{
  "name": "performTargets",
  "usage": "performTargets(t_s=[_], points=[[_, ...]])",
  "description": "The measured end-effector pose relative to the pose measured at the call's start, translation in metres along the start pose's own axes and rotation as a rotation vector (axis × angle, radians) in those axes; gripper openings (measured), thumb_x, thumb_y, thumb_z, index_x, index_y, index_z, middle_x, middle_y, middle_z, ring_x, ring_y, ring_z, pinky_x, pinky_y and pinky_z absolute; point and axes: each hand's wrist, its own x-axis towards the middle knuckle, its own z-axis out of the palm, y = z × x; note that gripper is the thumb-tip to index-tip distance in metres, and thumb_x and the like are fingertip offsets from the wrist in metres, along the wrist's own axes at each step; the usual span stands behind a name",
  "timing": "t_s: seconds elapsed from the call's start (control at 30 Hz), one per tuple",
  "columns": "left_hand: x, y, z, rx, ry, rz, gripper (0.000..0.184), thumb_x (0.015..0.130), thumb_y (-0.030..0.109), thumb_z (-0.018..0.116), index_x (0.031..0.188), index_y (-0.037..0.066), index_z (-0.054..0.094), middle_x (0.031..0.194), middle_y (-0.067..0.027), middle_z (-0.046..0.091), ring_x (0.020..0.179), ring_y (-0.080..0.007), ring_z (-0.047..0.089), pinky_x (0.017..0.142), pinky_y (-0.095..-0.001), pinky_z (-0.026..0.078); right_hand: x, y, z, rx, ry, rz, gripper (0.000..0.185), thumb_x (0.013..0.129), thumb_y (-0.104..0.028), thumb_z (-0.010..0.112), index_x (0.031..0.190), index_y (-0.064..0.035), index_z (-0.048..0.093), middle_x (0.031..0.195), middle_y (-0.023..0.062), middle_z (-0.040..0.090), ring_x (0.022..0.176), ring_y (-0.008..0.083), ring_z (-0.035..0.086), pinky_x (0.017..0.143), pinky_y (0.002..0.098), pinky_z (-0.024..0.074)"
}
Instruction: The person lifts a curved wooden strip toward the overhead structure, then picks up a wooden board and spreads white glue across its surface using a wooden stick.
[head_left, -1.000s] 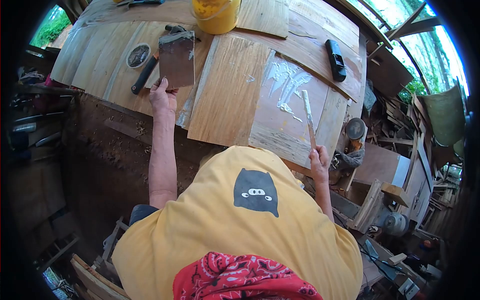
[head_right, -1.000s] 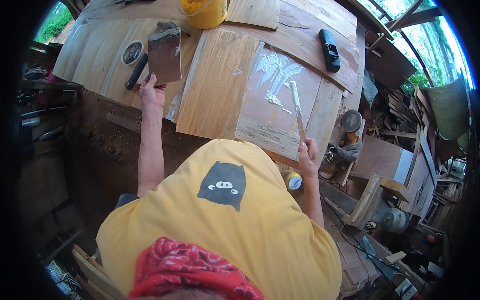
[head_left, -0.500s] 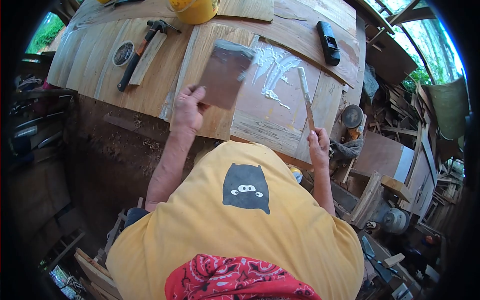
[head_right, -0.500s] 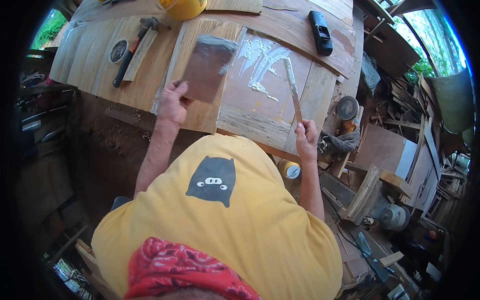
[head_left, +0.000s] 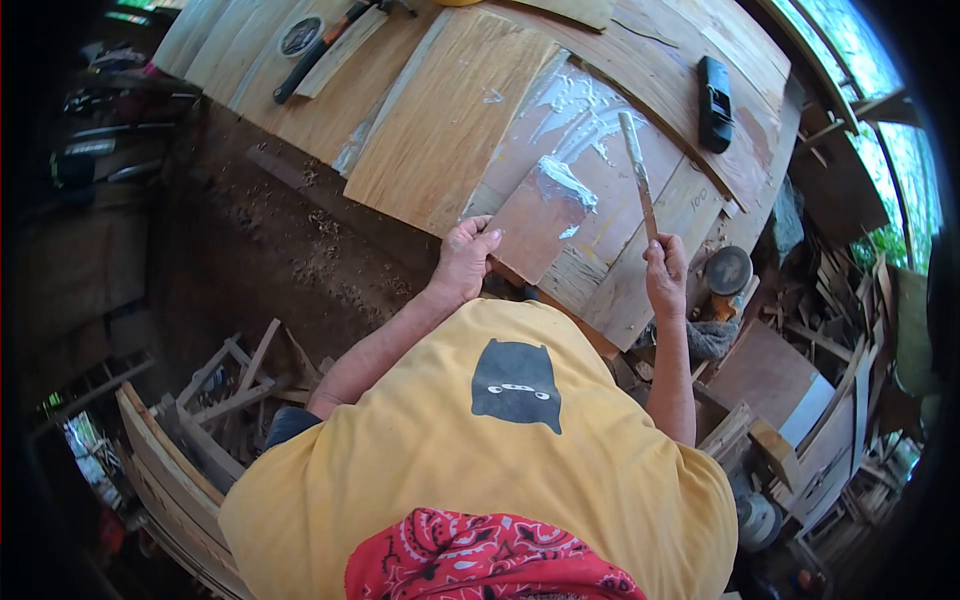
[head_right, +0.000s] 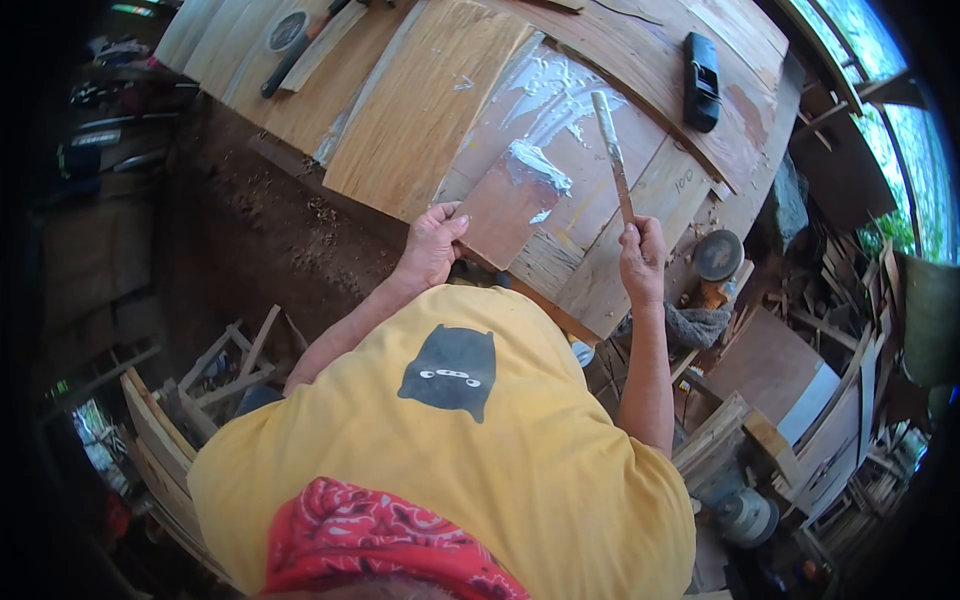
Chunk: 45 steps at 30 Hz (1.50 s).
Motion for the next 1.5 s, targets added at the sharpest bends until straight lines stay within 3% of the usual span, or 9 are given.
performTargets(t_s=[0.17,0.27,0.37,0.57,0.7,1.03,1.27,1.37,1.5], points=[[-0.011,-0.004,-0.010,0.734,0.045,0.527,0.051,0.099,0.009,0.061,0.143,-0.008,0.044,0.123,-0.0126,0.066,0.106,-0.0165,0.065,0.093,-0.0295,0.053,0.022,-0.003,0.009,0.011,-0.134,-0.043,0.012,0.100,-0.004,0.048,0.109,-0.0038,0.055,0.088,0.0008,0.056,0.074,0.0087,0.048,0.070,0.0255,0.0448],[-0.044,0.037,-0.001,0.882,0.026,0.506,0.056,0.099,0.011,0.061,0.147,-0.008,0.039,0.133,-0.0159,0.060,0.116,-0.0179,0.060,0.100,-0.0324,0.050,0.031,-0.017,0.026,0.074,-0.182,-0.115,0.017,0.099,-0.002,0.044,0.114,-0.0038,0.052,0.091,0.0010,0.056,0.075,0.0087,0.048,0.072,0.0258,0.0457],[-0.054,0.029,-0.024,0.286,0.013,0.339,0.051,0.099,0.013,0.062,0.143,-0.004,0.045,0.130,-0.0142,0.061,0.116,-0.0194,0.061,0.097,-0.0348,0.051,0.033,-0.035,0.038,0.025,-0.233,-0.123,0.019,0.099,-0.002,0.043,0.116,-0.0029,0.050,0.092,0.0013,0.057,0.077,0.0090,0.049,0.074,0.0258,0.0461],[-0.051,0.032,-0.085,-0.144,0.421,0.105,0.029,0.098,0.020,0.065,0.123,0.008,0.057,0.113,-0.0073,0.062,0.102,-0.0234,0.064,0.084,-0.0395,0.053,0.025,-0.059,0.048,-0.011,-0.182,-0.109,0.015,0.102,-0.005,0.044,0.115,-0.0023,0.051,0.090,0.0018,0.058,0.079,0.0086,0.049,0.076,0.0252,0.0448],[-0.024,0.050,-0.108,-0.343,0.368,0.153,0.028,0.101,0.029,0.059,0.122,0.010,0.056,0.113,-0.0085,0.063,0.102,-0.0255,0.063,0.086,-0.0444,0.051,0.025,-0.055,0.051,0.033,-0.090,-0.084,0.010,0.104,-0.011,0.048,0.108,-0.0035,0.054,0.084,0.0015,0.059,0.075,0.0077,0.050,0.070,0.0250,0.0442],[0.006,0.081,-0.132,-0.328,0.314,0.075,0.026,0.101,0.033,0.059,0.113,0.010,0.055,0.104,-0.0092,0.064,0.092,-0.0254,0.063,0.084,-0.0475,0.051,0.003,-0.056,0.051,0.172,-0.007,0.021,0.021,0.107,-0.021,0.048,0.093,-0.0064,0.054,0.080,0.0020,0.061,0.069,0.0073,0.048,0.064,0.0245,0.0422],[0.004,0.117,-0.115,-0.192,0.363,0.288,0.030,0.087,0.033,0.078,0.103,0.011,0.065,0.081,-0.0025,0.067,0.059,-0.0133,0.062,0.049,-0.0314,0.053,0.006,-0.087,0.085,0.187,-0.088,-0.032,0.023,0.107,-0.022,0.049,0.091,-0.0057,0.055,0.081,0.0016,0.060,0.071,0.0078,0.049,0.066,0.0257,0.0432],[-0.006,0.140,-0.120,-0.175,0.312,0.294,0.029,0.086,0.031,0.078,0.103,0.011,0.064,0.078,-0.0019,0.067,0.058,-0.0136,0.064,0.051,-0.0325,0.056,0.020,-0.098,0.093,0.199,-0.185,-0.063,0.021,0.107,-0.022,0.050,0.094,-0.0060,0.056,0.081,0.0016,0.060,0.070,0.0078,0.048,0.066,0.0257,0.0430],[-0.018,0.154,-0.114,-0.324,0.341,0.455,0.048,0.095,0.041,0.067,0.125,0.004,0.059,0.108,-0.0080,0.066,0.088,-0.0146,0.066,0.060,-0.0314,0.058,0.015,-0.134,0.110,0.144,-0.345,-0.130,0.020,0.107,-0.020,0.049,0.097,-0.0055,0.057,0.083,0.0015,0.060,0.072,0.0081,0.047,0.067,0.0258,0.0426]])
